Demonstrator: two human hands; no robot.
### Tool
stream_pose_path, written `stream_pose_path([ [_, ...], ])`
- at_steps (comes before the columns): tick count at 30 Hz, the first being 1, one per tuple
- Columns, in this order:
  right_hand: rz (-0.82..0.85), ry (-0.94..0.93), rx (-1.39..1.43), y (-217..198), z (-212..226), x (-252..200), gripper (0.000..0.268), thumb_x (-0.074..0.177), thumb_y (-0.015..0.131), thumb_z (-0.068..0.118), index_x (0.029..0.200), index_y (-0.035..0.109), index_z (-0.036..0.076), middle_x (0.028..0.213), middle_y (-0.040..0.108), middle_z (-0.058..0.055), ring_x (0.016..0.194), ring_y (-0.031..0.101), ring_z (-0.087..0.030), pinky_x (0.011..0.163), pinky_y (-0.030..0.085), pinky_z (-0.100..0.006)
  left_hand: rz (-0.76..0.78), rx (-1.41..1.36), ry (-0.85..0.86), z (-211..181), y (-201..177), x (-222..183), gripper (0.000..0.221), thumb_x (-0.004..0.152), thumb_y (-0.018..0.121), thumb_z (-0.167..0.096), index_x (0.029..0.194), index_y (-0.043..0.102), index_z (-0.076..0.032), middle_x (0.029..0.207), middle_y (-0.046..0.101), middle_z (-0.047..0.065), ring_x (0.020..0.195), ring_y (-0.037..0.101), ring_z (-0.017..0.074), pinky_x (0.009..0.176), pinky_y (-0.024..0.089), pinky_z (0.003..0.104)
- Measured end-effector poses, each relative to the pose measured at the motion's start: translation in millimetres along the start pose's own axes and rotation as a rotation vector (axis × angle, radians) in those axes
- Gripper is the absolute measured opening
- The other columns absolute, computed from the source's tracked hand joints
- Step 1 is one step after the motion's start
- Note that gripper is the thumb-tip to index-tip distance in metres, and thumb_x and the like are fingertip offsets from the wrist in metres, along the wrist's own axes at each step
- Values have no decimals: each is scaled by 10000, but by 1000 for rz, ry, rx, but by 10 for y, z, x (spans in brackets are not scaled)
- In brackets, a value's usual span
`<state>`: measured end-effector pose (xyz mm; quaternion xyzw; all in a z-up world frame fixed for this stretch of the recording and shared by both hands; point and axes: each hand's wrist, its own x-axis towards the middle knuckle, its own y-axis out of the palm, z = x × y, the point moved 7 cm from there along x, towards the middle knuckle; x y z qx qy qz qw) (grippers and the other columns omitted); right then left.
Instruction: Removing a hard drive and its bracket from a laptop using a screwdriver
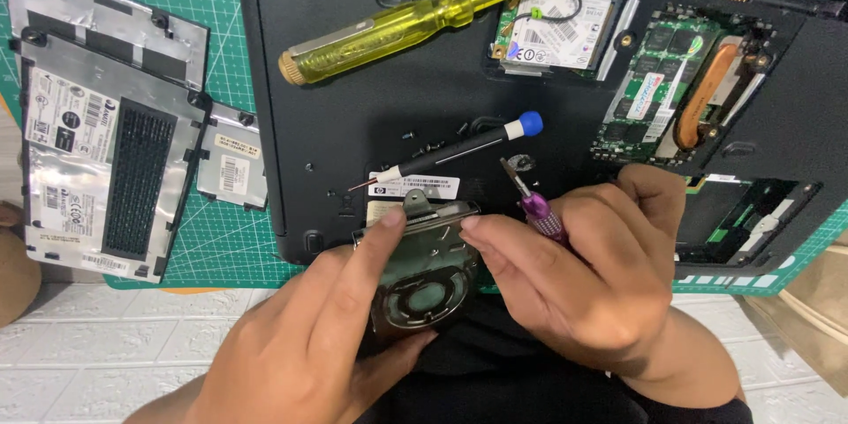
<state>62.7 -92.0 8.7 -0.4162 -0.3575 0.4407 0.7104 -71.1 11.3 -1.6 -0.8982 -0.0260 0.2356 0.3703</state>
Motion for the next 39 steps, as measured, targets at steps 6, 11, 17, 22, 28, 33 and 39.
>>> stream_pose_path([
  [6,23,66,209,-134,-140,-128,127,895,751,262,992,763,181,733,485,-7,611,474,-188,780,399,-408,-106,152,42,-27,-43,24,751,952,675,-507,1487,428,-41,795,530,29,586,548,202,498,468,374],
  [11,-294,279,759,-172,-409,-536,233,1026,377,310,1056,568,180,877,662,-82,784,686,-228,957,412,-467,-53,213,94,-13,-7,34,871,897,769,-520,1493,413,6,790,635,42,646,612,174,523,510,347],
  [17,-293,317,964,-35,-696,-830,248,1091,522,498,960,557,290,877,630,159,782,689,-50,1026,415,-315,-51,248,99,-14,0,39,889,882,781,-536,1497,417,-6,749,604,32,620,591,175,498,515,355],
  [22,-521,298,912,-116,-626,-656,375,1109,484,579,905,527,268,795,407,41,596,419,-133,647,380,-330,-92,314,181,-35,-3,26,721,975,666,-508,1490,439,-57,756,438,6,586,483,175,522,489,357],
  [28,-480,383,803,-177,-538,-541,240,940,627,367,814,537,183,673,458,-44,472,421,-166,505,410,-291,-82,362,113,-63,24,37,552,980,576,-507,1473,525,-265,774,381,19,544,460,195,460,489,379],
  [33,-30,354,970,-295,-477,-318,209,899,644,159,1100,599,127,633,509,-41,482,411,-148,581,324,-315,-86,402,163,-73,26,58,582,978,577,-533,1482,515,-248,772,367,6,548,440,173,489,517,362],
  [39,-175,20,636,-281,-357,-256,494,978,546,239,1411,313,292,993,643,-67,754,716,-191,748,718,-362,-10,391,96,-52,32,92,682,919,635,-581,1511,483,-280,778,405,6,482,492,186,435,516,361],
])
